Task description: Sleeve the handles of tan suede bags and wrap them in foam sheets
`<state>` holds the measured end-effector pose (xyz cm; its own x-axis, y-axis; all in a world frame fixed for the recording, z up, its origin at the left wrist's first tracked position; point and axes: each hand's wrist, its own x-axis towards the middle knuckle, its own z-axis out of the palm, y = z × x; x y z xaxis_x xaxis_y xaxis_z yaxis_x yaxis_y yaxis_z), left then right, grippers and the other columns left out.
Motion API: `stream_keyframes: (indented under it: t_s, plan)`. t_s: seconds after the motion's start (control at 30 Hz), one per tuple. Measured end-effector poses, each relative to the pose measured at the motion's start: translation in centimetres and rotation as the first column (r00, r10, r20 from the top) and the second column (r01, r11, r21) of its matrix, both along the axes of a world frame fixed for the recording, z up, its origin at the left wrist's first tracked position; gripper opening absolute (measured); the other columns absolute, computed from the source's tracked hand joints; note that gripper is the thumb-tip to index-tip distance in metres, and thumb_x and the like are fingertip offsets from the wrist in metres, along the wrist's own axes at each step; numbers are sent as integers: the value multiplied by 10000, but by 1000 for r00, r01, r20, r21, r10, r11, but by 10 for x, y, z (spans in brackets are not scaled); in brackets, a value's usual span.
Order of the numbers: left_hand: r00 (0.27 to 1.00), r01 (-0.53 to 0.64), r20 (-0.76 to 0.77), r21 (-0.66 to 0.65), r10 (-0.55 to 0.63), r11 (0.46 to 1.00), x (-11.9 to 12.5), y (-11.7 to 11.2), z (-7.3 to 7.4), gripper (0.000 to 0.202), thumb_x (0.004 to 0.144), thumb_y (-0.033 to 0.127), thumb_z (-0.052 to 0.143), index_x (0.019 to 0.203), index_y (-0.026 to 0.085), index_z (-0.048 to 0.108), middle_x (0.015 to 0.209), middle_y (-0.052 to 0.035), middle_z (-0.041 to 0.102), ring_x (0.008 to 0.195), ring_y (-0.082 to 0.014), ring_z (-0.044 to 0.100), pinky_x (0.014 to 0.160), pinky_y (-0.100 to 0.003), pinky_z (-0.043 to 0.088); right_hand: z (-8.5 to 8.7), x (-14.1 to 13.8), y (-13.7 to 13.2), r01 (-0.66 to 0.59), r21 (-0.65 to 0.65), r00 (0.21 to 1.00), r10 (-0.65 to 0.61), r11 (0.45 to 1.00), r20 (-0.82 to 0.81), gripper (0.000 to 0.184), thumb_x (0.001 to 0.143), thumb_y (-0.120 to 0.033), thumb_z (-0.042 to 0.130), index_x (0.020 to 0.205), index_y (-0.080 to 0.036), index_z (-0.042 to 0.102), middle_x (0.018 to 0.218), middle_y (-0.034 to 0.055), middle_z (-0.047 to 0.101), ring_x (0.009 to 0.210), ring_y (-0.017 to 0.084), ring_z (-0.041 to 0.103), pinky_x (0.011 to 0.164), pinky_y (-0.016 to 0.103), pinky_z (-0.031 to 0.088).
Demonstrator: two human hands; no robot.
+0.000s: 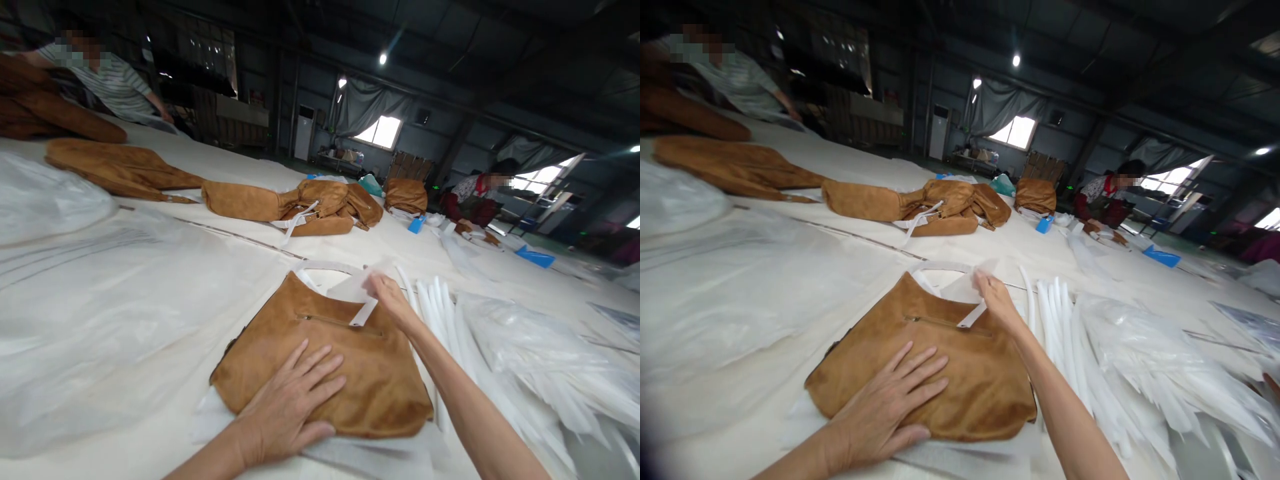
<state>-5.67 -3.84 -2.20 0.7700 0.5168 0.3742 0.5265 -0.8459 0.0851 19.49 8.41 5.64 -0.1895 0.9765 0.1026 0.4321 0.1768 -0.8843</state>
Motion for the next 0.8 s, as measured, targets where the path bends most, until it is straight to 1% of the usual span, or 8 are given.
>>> stream_keyframes:
  t_s: [0.1, 0.2, 0.27, 0.4, 0.47, 0.6, 0.7, 0.8]
  plan:
    - [1000, 2, -21, 11, -1, 1000, -2, 1, -2, 632, 931, 541, 516, 1492, 294, 361, 1562, -47, 364, 1443, -309, 303, 1197, -574, 174, 4, 18, 28, -41, -64, 988, 50, 997, 144, 404, 829, -403, 529, 1115, -184, 711, 1162, 90, 709, 1105, 271, 630, 986, 443, 463]
    - [999, 7, -36, -5, -7, 1000, -4, 2, -6, 653, 922, 525, 539, 1502, 304, 335, 1576, -28, 336, 1452, -303, 287, 1203, -567, 175, -11, 36, 34, -114, -91, 949, 136, 989, 286, 372, 652, -225, 658, 1010, -177, 749, 1145, 98, 720, 1090, 288, 632, 1024, 433, 433]
    - [1000, 4, -28, -8, -4, 1000, -4, 2, -7, 659, 917, 511, 556, 1502, 304, 335, 1583, -22, 321, 1456, -302, 277, 1206, -568, 171, -23, 42, 33, -164, -91, 912, 186, 982, 365, 381, 651, -187, 653, 1021, -194, 746, 1171, 82, 708, 1097, 266, 626, 1033, 393, 422]
    - [1000, -5, 10, 13, 5, 1000, -3, 1, -6, 692, 894, 522, 591, 1498, 290, 345, 1577, -19, 335, 1455, -299, 279, 1207, -560, 187, -37, 41, 38, -209, -55, 839, 208, 976, 503, 181, 815, -261, 585, 897, -220, 740, 1011, 51, 714, 1015, 232, 618, 978, 364, 421]
    - [999, -10, 32, 47, 8, 999, -3, 1, -6, 703, 869, 519, 634, 1480, 283, 380, 1554, -24, 383, 1445, -290, 300, 1208, -537, 204, -39, 32, 45, -200, -31, 807, 183, 979, 562, 216, 877, -310, 550, 781, -212, 717, 932, 60, 689, 983, 240, 594, 955, 381, 405]
    - [999, -11, 48, 179, 3, 984, -2, 5, -11, 631, 872, 525, 634, 1419, 254, 474, 1496, -41, 469, 1427, -276, 332, 1227, -513, 137, -48, 8, 61, -195, -24, 775, 169, 980, 610, 179, 870, -283, 592, 741, -201, 686, 948, 66, 647, 971, 224, 563, 915, 345, 393]
    - [999, -19, 51, 297, 4, 955, -1, 9, -17, 458, 917, 393, 620, 1347, 250, 549, 1452, -43, 518, 1401, -261, 379, 1230, -523, 30, -57, -3, 68, -191, -75, 788, 198, 979, 582, 56, 820, -230, 639, 844, -221, 689, 841, 9, 650, 841, 173, 576, 807, 277, 425]
    - [997, -24, 75, 370, -4, 929, 1, 13, -21, 326, 921, 240, 620, 1246, 263, 612, 1404, -31, 564, 1353, -235, 451, 1231, -524, 52, -63, -1, 70, -166, -134, 822, 212, 977, 529, 176, 854, -323, 601, 745, -201, 664, 719, -15, 638, 708, 152, 562, 685, 252, 434]
